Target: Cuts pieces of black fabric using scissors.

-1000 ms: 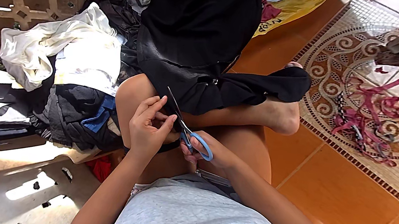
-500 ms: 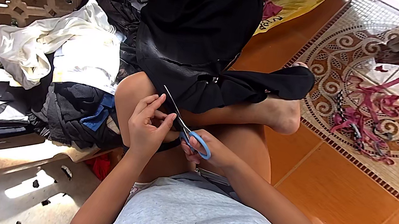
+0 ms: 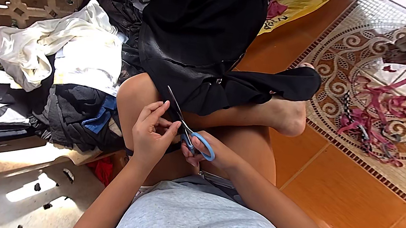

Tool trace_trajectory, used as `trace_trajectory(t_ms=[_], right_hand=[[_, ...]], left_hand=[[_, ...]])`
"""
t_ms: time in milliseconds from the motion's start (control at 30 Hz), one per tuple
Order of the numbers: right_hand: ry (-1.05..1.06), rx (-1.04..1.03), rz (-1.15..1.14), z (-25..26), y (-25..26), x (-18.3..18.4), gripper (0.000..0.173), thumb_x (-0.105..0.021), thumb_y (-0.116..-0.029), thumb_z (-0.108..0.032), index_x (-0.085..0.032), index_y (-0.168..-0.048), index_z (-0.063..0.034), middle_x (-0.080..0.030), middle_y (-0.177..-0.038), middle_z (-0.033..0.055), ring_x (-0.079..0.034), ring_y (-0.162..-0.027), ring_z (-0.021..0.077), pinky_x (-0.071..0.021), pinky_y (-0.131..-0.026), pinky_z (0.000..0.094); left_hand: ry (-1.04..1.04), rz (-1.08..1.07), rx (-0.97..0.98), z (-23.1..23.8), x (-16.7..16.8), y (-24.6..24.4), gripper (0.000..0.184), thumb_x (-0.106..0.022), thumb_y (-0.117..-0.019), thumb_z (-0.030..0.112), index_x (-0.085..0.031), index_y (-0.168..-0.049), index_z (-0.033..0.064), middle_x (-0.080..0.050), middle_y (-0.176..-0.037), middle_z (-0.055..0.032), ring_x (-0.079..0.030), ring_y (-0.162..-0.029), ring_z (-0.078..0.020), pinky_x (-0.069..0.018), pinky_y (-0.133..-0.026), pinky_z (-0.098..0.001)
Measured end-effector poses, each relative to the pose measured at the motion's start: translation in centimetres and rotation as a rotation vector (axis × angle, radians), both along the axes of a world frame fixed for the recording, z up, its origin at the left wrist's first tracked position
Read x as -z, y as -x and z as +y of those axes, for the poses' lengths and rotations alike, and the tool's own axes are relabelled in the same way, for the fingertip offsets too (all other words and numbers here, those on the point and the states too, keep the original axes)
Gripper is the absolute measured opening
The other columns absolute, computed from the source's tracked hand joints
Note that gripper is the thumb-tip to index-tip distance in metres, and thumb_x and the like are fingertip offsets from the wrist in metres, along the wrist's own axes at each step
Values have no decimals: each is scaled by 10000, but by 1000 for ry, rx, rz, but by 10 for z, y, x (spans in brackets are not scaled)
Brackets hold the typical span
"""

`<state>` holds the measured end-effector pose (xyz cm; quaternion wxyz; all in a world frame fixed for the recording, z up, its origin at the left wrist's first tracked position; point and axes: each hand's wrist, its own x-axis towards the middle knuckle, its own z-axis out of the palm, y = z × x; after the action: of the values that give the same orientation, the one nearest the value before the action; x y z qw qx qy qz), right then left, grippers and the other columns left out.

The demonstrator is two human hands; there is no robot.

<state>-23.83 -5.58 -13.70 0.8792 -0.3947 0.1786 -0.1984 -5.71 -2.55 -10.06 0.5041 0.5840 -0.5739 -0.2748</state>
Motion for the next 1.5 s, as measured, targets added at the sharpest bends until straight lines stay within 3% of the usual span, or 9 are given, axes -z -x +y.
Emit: trace_trajectory(t_ms=[367, 533, 833, 1100, 1333, 1500], right_hand=[[-40, 10, 35, 4, 1, -1, 412, -615, -959, -574, -600, -783, -201, -596, -666, -143, -566, -553, -45, -454, -512, 112], [-38, -12, 2, 4, 3, 2, 473, -631, -905, -663, -599, -796, -204, -598, -681, -145, -567, -562, -45, -453, -517, 111], [4, -31, -37, 1, 2, 3, 505, -571, -922, -697, -587, -819, -202, -569, -673, -152, -543, -569, -59, -422, -525, 99], [-28, -1, 28, 6, 1, -1, 382, -593, -981, -544, -589, -796, -210, -584, -679, -157, -556, -563, -55, -453, -522, 109], [-79, 22, -6, 11, -3, -2, 514, -603, -899, -699, -595, -804, -194, -586, -666, -136, -549, -545, -50, -429, -504, 102], [-65, 20, 9, 7, -6, -3, 527, -588, -899, -716, -590, -804, -197, -576, -662, -140, -543, -553, -49, -422, -517, 103]], left_hand=[[-16, -14, -22, 4, -1, 1, 467, -793, -826, 42, -644, -1220, -158, -609, -1201, -214, -654, -763, 3, -573, -693, -134], [-30, 1, -16, 6, -1, 2, 472, -794, -821, 40, -645, -1226, -151, -613, -1202, -206, -654, -766, 3, -572, -691, -134], [-32, 27, 3, 8, 0, 1, 469, -783, -821, 34, -642, -1228, -151, -609, -1218, -200, -653, -773, 6, -572, -692, -134], [-46, 31, 1, 8, -1, 1, 483, -779, -821, 20, -632, -1250, -146, -600, -1235, -204, -649, -761, 10, -570, -687, -132], [-47, 41, 7, 10, -1, 1, 486, -784, -816, 21, -631, -1241, -156, -605, -1228, -201, -655, -772, 9, -574, -691, -134], [-72, 47, 20, 13, -1, 3, 486, -786, -814, 20, -631, -1237, -160, -603, -1236, -210, -661, -772, 8, -579, -704, -137]])
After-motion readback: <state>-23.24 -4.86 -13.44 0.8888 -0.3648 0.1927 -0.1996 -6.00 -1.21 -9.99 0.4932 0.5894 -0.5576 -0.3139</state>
